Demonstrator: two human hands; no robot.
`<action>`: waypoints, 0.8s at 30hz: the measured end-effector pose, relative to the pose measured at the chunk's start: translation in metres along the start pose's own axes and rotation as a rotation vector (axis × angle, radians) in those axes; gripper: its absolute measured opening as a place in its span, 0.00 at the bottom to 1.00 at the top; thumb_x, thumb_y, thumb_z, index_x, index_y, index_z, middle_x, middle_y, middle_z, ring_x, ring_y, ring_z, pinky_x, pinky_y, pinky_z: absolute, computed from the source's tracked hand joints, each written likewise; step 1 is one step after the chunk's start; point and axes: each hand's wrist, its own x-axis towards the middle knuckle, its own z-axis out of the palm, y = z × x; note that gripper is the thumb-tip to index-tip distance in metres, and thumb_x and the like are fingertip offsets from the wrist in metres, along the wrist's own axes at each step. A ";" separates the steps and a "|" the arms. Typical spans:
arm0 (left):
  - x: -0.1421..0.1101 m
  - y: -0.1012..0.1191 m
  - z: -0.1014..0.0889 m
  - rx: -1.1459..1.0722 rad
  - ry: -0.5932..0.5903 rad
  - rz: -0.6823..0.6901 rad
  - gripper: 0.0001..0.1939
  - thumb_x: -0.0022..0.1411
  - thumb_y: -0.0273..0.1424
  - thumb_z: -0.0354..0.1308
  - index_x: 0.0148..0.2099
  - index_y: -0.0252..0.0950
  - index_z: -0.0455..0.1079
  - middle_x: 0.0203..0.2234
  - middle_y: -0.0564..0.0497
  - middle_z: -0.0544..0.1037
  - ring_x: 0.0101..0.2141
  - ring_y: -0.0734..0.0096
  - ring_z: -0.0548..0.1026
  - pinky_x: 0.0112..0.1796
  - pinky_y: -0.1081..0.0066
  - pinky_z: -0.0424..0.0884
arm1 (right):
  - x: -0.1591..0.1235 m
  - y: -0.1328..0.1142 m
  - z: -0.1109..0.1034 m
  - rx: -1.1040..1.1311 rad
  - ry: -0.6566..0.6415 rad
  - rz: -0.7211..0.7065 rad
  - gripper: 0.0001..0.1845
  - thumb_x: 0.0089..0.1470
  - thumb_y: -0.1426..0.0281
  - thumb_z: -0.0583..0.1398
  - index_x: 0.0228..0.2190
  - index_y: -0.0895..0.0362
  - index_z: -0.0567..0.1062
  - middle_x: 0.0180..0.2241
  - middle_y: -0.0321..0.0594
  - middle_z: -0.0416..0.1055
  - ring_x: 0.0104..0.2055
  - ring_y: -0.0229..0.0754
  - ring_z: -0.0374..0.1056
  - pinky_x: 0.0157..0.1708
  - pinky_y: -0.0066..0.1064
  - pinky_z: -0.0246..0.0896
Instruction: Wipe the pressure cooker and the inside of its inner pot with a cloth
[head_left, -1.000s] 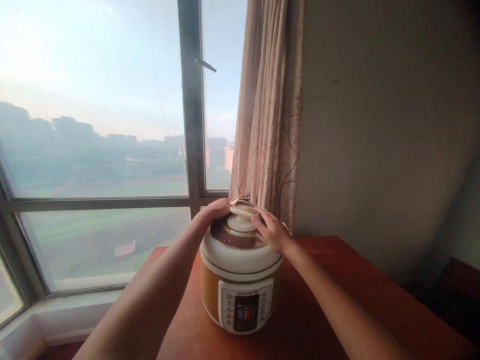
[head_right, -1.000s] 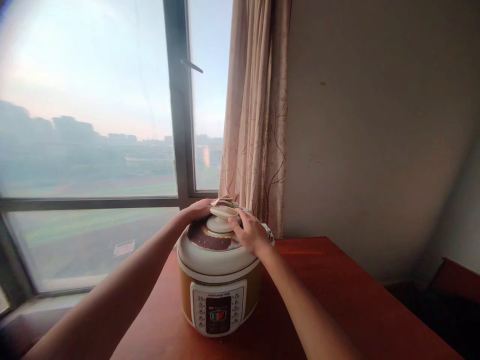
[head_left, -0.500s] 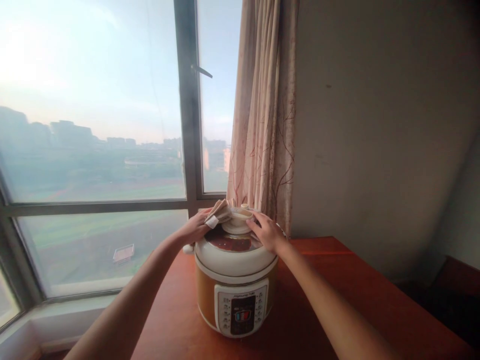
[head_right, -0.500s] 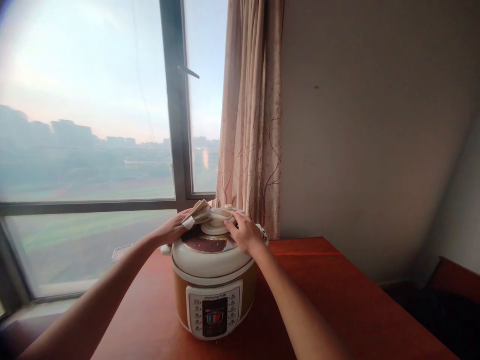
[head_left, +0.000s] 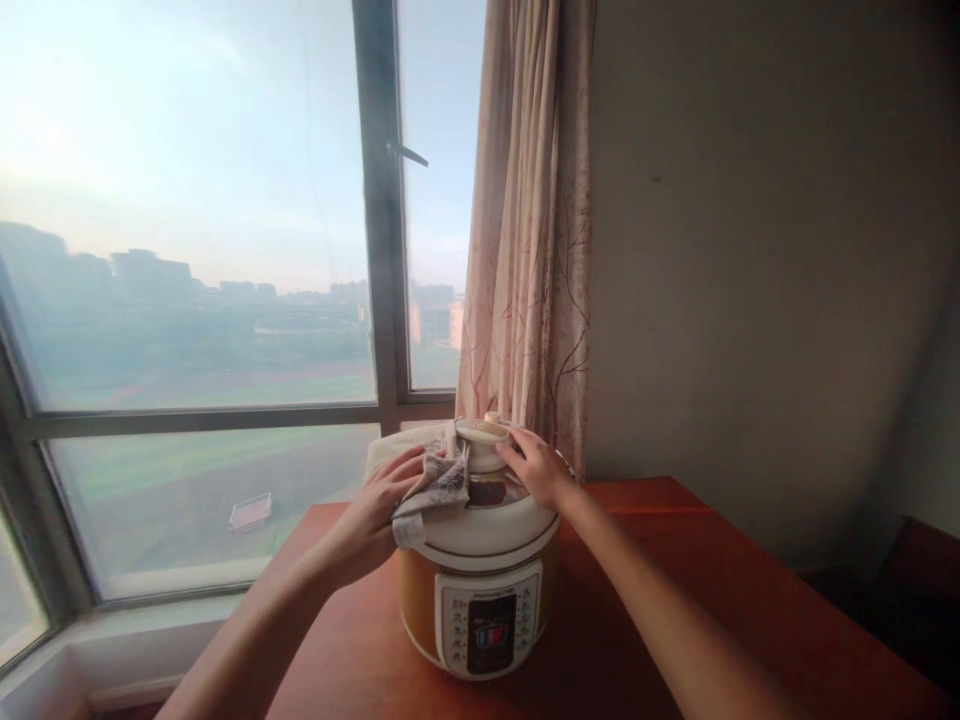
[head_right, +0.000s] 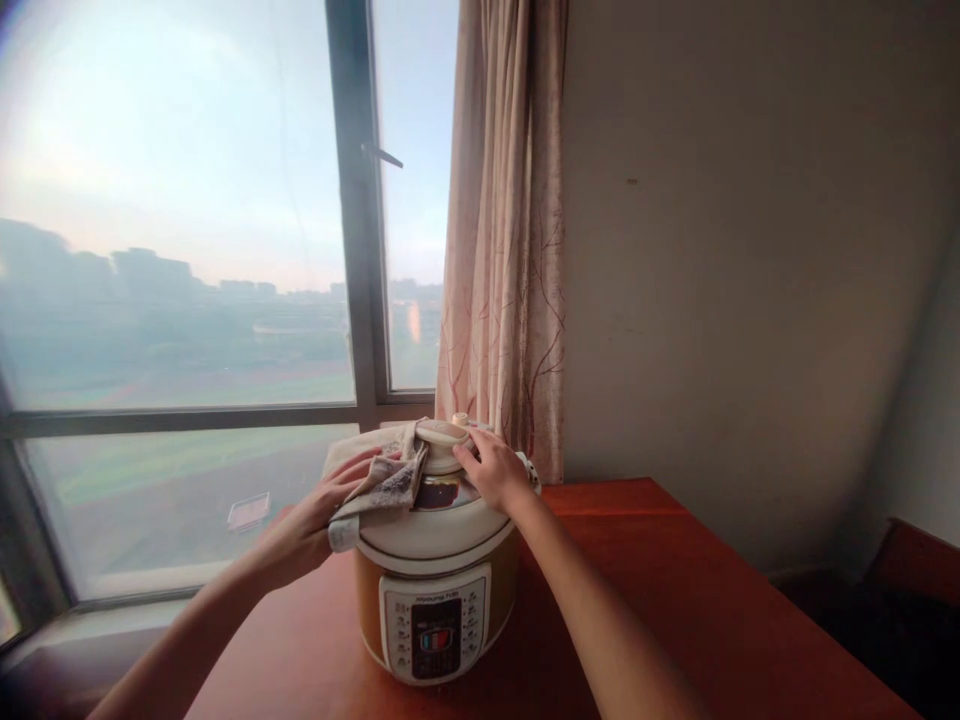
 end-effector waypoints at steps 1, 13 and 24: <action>-0.002 0.003 0.001 0.012 0.004 -0.004 0.24 0.71 0.46 0.48 0.65 0.54 0.67 0.63 0.50 0.72 0.66 0.49 0.61 0.64 0.49 0.60 | 0.000 0.000 0.000 -0.001 0.001 0.001 0.26 0.64 0.58 0.55 0.57 0.57 0.73 0.59 0.51 0.71 0.64 0.52 0.63 0.64 0.46 0.56; 0.040 -0.055 0.009 -0.062 -0.009 -0.094 0.27 0.68 0.43 0.51 0.64 0.38 0.70 0.64 0.43 0.70 0.63 0.52 0.66 0.65 0.55 0.58 | -0.003 -0.005 -0.004 0.047 -0.008 -0.035 0.23 0.65 0.58 0.54 0.53 0.56 0.76 0.56 0.49 0.74 0.59 0.51 0.68 0.60 0.44 0.61; 0.098 -0.088 0.009 -0.383 -0.006 -0.299 0.24 0.59 0.46 0.57 0.47 0.32 0.78 0.40 0.46 0.85 0.43 0.56 0.79 0.48 0.65 0.73 | -0.002 0.000 -0.003 0.034 -0.006 -0.046 0.22 0.64 0.57 0.54 0.53 0.54 0.76 0.56 0.47 0.74 0.60 0.50 0.67 0.60 0.43 0.60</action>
